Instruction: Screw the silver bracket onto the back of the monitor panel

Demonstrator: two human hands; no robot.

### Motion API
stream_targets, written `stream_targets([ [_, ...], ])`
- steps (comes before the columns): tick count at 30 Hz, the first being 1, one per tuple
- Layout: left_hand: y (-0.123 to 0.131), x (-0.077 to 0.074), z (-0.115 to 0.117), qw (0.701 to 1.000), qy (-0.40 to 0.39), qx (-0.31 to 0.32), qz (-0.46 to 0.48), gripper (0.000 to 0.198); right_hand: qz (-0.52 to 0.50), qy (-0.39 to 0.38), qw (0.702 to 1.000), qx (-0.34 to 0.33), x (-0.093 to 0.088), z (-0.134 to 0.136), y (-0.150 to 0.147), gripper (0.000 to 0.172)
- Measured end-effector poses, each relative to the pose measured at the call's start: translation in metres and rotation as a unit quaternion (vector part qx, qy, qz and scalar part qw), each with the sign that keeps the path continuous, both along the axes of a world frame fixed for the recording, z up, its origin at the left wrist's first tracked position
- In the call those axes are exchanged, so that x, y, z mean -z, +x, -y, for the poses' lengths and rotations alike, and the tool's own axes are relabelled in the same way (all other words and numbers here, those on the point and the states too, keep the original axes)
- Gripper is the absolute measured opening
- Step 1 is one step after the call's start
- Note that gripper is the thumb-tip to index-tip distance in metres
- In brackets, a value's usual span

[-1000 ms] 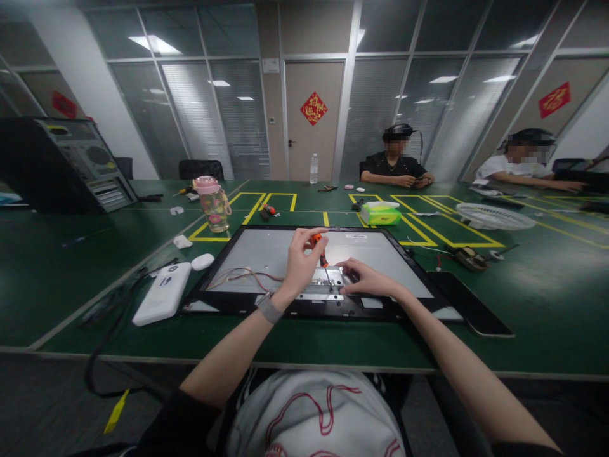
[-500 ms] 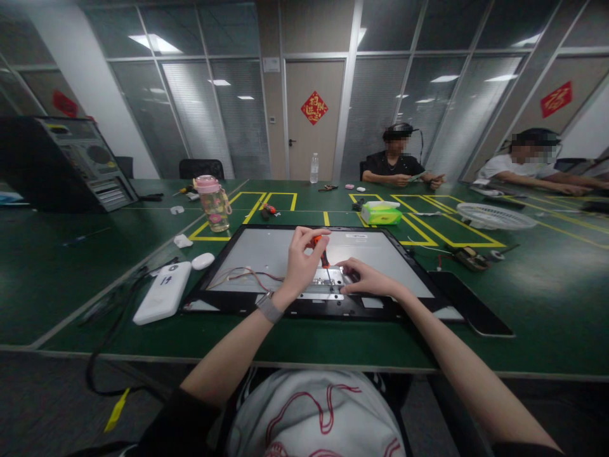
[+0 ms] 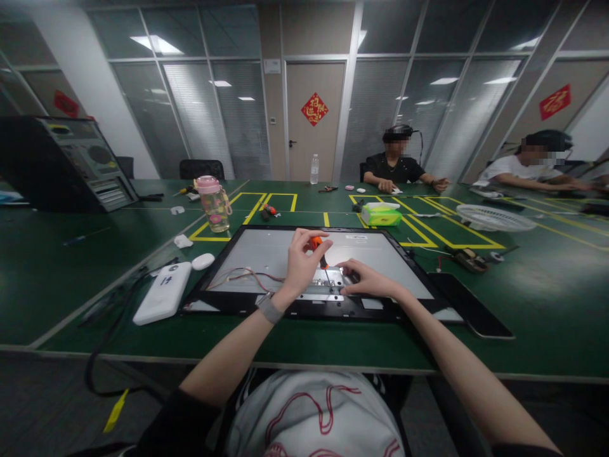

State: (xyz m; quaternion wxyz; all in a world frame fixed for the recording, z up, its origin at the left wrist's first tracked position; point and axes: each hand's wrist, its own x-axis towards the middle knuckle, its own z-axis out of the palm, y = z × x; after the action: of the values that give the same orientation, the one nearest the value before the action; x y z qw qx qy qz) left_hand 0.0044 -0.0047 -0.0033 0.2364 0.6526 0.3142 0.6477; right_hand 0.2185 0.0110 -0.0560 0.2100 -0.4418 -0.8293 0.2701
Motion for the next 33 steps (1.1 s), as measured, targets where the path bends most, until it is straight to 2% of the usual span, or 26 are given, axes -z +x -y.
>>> stream_targets([
  [2, -0.0011, -0.0001, -0.0007, 1.000, -0.003, 0.008, 0.001, 0.019, -0.001, 0.000, 1.000, -0.002, 0.0003, -0.0003, 0.0003, 0.065],
  [5, -0.0014, -0.0007, -0.0005, 0.999, -0.008, 0.052, 0.010, 0.029, -0.002, -0.002, 1.000, -0.004, 0.0012, -0.0012, 0.0007, 0.065],
  [8, -0.0003, -0.0016, 0.0007, 0.996, -0.020, 0.086, 0.029, 0.026, -0.004, -0.001, 1.000, -0.001, 0.0017, -0.0016, 0.0009, 0.065],
  [10, 0.0004, -0.0024, 0.0017, 0.997, -0.019, 0.076, 0.029, 0.023, -0.004, 0.000, 1.000, 0.001, 0.0010, -0.0011, 0.0006, 0.064],
  [15, -0.0003, -0.0039, 0.0023, 1.000, -0.011, 0.002, 0.005, 0.013, 0.001, -0.010, 1.000, 0.002, -0.0027, 0.0017, -0.0006, 0.065],
  [17, -0.0011, -0.0038, 0.0014, 1.000, -0.012, 0.011, 0.006, 0.018, 0.001, -0.013, 1.000, 0.006, -0.0030, 0.0021, -0.0009, 0.066],
  [20, -0.0013, -0.0027, 0.0001, 0.998, -0.017, 0.059, 0.023, 0.028, -0.004, -0.010, 1.000, 0.006, -0.0021, 0.0014, -0.0009, 0.066],
  [23, 0.0000, -0.0012, 0.0004, 0.994, -0.029, 0.088, 0.053, 0.027, -0.005, -0.006, 1.000, 0.004, -0.0010, 0.0006, -0.0006, 0.066],
  [29, 0.0021, 0.0011, 0.0007, 0.999, -0.023, 0.023, 0.041, 0.016, 0.000, -0.002, 1.000, 0.001, 0.0000, 0.0000, 0.0003, 0.066],
  [33, 0.0007, 0.0040, -0.0045, 0.997, -0.048, 0.047, 0.048, 0.021, -0.002, 0.003, 1.000, 0.000, 0.0013, -0.0008, 0.0008, 0.064],
])
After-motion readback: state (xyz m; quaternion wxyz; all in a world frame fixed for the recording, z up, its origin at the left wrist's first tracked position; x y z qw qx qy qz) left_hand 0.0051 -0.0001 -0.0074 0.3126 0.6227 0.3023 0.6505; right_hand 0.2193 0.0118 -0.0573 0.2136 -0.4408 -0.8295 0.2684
